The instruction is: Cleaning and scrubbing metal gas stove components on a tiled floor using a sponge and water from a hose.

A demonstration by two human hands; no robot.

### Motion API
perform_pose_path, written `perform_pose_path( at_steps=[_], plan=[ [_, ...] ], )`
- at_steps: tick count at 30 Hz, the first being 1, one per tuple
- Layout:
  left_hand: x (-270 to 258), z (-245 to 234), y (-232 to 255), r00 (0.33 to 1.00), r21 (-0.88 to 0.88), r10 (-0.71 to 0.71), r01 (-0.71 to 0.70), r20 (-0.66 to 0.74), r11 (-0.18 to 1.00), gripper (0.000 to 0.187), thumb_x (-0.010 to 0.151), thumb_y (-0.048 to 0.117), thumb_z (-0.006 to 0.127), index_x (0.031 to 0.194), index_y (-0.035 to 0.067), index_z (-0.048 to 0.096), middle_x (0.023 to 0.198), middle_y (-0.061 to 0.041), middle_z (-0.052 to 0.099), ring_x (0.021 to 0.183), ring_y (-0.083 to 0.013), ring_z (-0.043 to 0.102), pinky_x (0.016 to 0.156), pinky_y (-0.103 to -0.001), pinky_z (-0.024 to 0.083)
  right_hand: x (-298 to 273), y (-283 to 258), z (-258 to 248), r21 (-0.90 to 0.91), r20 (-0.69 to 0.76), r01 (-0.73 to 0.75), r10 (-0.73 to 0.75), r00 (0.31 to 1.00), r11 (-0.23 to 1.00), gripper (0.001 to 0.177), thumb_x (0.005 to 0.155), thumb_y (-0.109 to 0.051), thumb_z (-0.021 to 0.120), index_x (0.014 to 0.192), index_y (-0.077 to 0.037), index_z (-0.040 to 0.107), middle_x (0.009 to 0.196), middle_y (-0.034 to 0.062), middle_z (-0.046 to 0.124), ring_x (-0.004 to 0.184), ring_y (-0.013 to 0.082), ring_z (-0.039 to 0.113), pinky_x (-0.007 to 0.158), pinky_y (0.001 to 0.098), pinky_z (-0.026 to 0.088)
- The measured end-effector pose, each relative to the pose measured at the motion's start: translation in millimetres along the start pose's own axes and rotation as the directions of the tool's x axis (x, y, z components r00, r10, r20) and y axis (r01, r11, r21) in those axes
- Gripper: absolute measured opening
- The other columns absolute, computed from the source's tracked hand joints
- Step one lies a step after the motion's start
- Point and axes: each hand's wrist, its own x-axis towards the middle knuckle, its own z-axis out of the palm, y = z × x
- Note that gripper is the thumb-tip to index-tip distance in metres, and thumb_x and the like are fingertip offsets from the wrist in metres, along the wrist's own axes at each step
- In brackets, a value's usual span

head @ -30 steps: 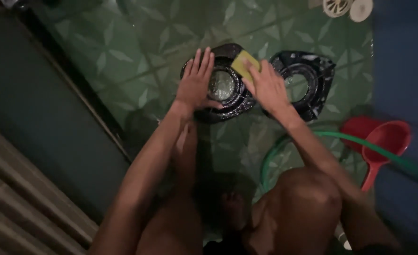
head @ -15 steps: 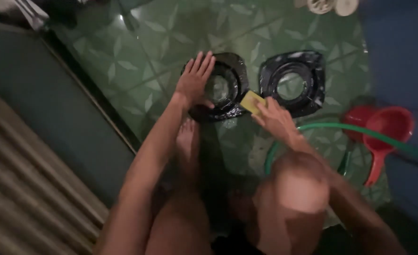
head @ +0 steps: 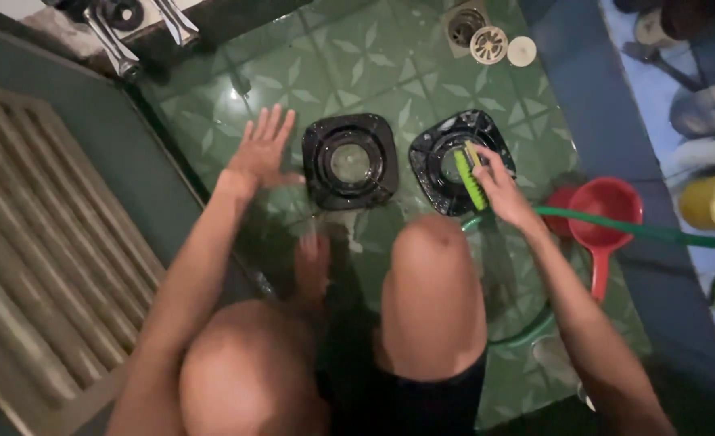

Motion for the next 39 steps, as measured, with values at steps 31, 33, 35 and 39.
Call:
perform_pose_path(
  at_steps=[31, 33, 35, 39],
  plan=[
    [55.4, 131.1, 58.7, 0.88, -0.441, -0.214, 0.006, -0.424, 0.897, 0.096, 0.096, 0.049, 0.064, 0.165, 0.0, 0.018, 0.172, -0.021, 0.013, 0.159, -0.0443, 0.011, 0.128, -0.058, 0.011, 28.2, -38.5, 168.5, -0.717, -0.116, -0.114, 0.044, 0.992, 0.688, 0.06, 0.099, -0.034, 0.06, 0.154, -0.02, 0.04, 0.121, 0.0253, 0.053, 0.108, 0.048, 0.06, 0.088, 0.0555, 0.053],
    [55.3, 131.4, 58.2, 0.884, -0.449, -0.222, 0.015, -0.412, 0.894, 0.095, 0.097, 0.048, 0.065, 0.165, 0.0, 0.017, 0.173, -0.02, 0.012, 0.159, -0.0443, 0.01, 0.128, -0.058, 0.011, 23.8, -39.9, 171.3, -0.73, -0.093, -0.1, 0.046, 0.995, 0.676, 0.06, 0.098, -0.033, 0.061, 0.153, -0.02, 0.041, 0.118, 0.0236, 0.054, 0.107, 0.0464, 0.059, 0.087, 0.0548, 0.053],
    [57.3, 130.9, 58.4, 0.897, -0.437, -0.209, 0.02, -0.389, 0.899, 0.095, 0.097, 0.047, 0.065, 0.166, 0.002, 0.017, 0.173, -0.02, 0.011, 0.16, -0.0444, 0.009, 0.128, -0.059, 0.01, 26.3, -38.3, 172.9, -0.77, -0.09, -0.071, 0.003, 0.996, 0.635, 0.062, 0.098, -0.033, 0.063, 0.155, -0.02, 0.042, 0.112, 0.021, 0.054, 0.103, 0.0423, 0.061, 0.084, 0.0516, 0.055],
    [57.6, 123.1, 58.6, 0.913, -0.42, -0.186, 0.017, -0.364, 0.908, 0.095, 0.096, 0.047, 0.066, 0.165, 0.004, 0.016, 0.173, -0.02, 0.01, 0.159, -0.0449, 0.008, 0.128, -0.059, 0.009, 67.9, -32.4, 168.3, -0.803, -0.103, -0.044, -0.065, 0.993, 0.594, 0.063, 0.097, -0.034, 0.064, 0.155, -0.021, 0.044, 0.111, 0.0203, 0.054, 0.099, 0.0397, 0.061, 0.08, 0.0486, 0.056]
  ],
)
